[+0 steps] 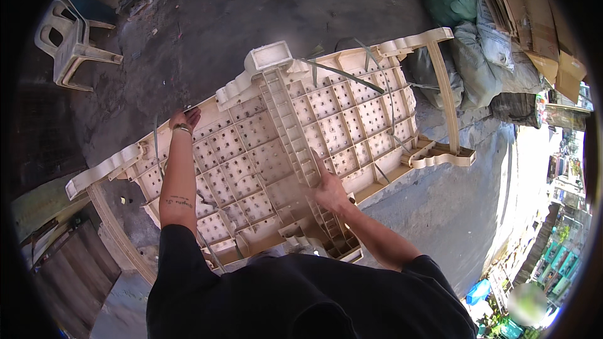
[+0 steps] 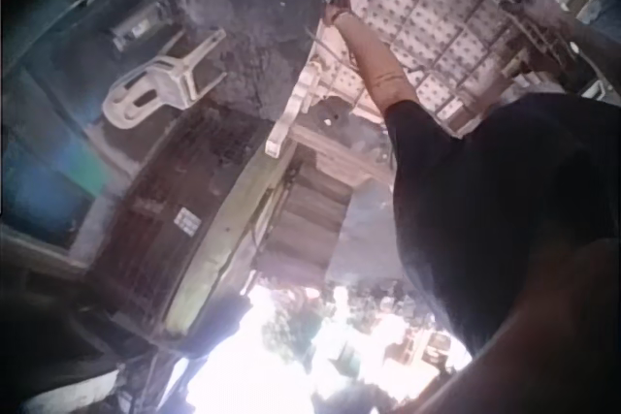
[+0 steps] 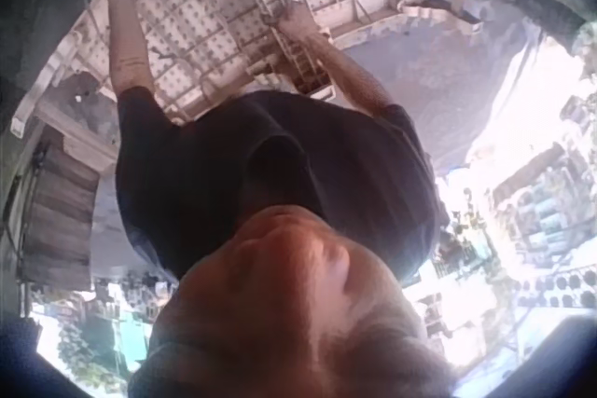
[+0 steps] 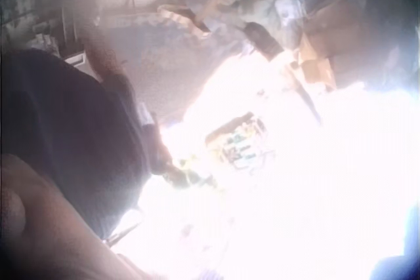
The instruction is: The person weighs a metal object on a scale, writes on a notepad, and then moves outside to inspect and handle a large white plastic panel and a red plastic basket. The person returns inside to continue writing and handling small items on a cluttered workbench.
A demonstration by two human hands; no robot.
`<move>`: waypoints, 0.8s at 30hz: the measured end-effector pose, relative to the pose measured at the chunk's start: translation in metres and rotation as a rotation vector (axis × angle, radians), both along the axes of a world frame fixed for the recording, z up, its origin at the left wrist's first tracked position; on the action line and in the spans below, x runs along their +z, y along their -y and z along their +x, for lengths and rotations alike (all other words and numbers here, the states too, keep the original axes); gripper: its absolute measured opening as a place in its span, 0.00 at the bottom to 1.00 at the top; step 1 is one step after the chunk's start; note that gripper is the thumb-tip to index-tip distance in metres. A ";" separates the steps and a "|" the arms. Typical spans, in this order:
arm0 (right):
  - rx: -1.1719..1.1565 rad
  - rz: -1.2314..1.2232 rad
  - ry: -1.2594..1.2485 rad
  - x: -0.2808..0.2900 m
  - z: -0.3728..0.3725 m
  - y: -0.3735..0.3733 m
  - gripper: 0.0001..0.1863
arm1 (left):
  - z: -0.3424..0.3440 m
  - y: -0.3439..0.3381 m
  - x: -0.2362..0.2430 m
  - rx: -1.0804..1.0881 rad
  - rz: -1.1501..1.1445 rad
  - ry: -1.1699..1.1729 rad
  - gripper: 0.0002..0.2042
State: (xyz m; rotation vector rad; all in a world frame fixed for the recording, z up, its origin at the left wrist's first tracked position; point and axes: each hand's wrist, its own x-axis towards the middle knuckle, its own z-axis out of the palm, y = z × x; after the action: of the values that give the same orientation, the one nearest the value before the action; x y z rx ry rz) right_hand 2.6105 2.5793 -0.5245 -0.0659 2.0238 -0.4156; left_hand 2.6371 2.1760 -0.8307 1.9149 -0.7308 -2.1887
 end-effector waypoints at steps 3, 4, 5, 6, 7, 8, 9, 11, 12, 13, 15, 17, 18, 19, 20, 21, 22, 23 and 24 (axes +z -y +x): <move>0.039 -0.229 -0.220 -0.010 0.006 0.003 0.53 | -0.001 -0.002 0.017 -0.015 -0.010 -0.007 0.28; 0.078 -0.247 -0.245 -0.017 0.008 0.008 0.52 | 0.005 -0.008 0.021 -0.022 -0.007 -0.020 0.29; 0.086 -0.251 -0.275 -0.024 0.008 0.012 0.51 | 0.000 -0.020 0.041 -0.134 0.012 0.032 0.33; 0.082 -0.261 -0.292 -0.026 0.010 0.012 0.50 | 0.010 -0.037 0.060 -0.210 -0.055 0.046 0.33; 0.082 -0.282 -0.328 -0.030 0.007 0.013 0.50 | 0.015 -0.054 0.080 -0.282 -0.137 0.041 0.34; 0.070 -0.301 -0.338 -0.033 0.006 0.017 0.50 | 0.024 -0.072 0.095 -0.358 -0.220 0.030 0.34; 0.052 -0.312 -0.342 -0.036 0.010 0.018 0.49 | 0.047 -0.091 0.101 -0.337 -0.257 0.005 0.34; 0.083 -0.314 -0.345 -0.038 0.018 0.024 0.49 | 0.101 -0.115 0.112 -0.318 -0.309 -0.035 0.33; 0.096 -0.318 -0.362 -0.041 0.019 0.024 0.49 | 0.117 -0.133 0.136 -0.293 -0.313 -0.044 0.30; 0.114 -0.325 -0.380 -0.040 0.019 0.023 0.49 | 0.135 -0.151 0.157 -0.268 -0.369 -0.054 0.28; 0.053 -0.373 -0.298 -0.024 0.013 0.010 0.49 | 0.161 -0.190 0.201 -0.226 -0.476 -0.033 0.25; 0.033 -0.304 -0.358 -0.021 0.011 -0.016 0.51 | 0.193 -0.234 0.222 -0.249 -0.611 -0.049 0.22; -0.021 -0.389 -0.378 -0.012 0.011 -0.046 0.48 | 0.214 -0.264 0.237 -0.275 -0.679 -0.036 0.21; -0.057 -0.492 -0.392 -0.001 0.012 -0.058 0.46 | 0.243 -0.284 0.255 -0.270 -0.770 0.019 0.18; -0.053 -0.728 -0.503 0.003 0.024 -0.082 0.40 | 0.287 -0.304 0.259 -0.230 -0.844 0.083 0.16; -0.052 -0.959 -0.634 0.014 0.035 -0.124 0.35 | 0.328 -0.336 0.264 -0.219 -0.920 0.160 0.14; -0.131 -1.083 -0.476 0.038 0.045 -0.183 0.25 | 0.361 -0.379 0.269 -0.272 -0.993 0.251 0.13; -0.360 -1.158 -0.335 0.035 0.056 -0.245 0.21 | 0.383 -0.418 0.267 -0.373 -0.916 0.231 0.12; -0.591 -1.064 -0.273 0.029 0.067 -0.316 0.18 | 0.402 -0.446 0.248 -0.623 -0.846 0.164 0.11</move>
State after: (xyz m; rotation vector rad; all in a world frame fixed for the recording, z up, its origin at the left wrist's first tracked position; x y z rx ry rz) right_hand 2.6772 2.8957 -0.4959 -0.1823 1.8265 -1.9023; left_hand 3.0393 2.6225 -0.5830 1.5076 -2.0836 -1.4949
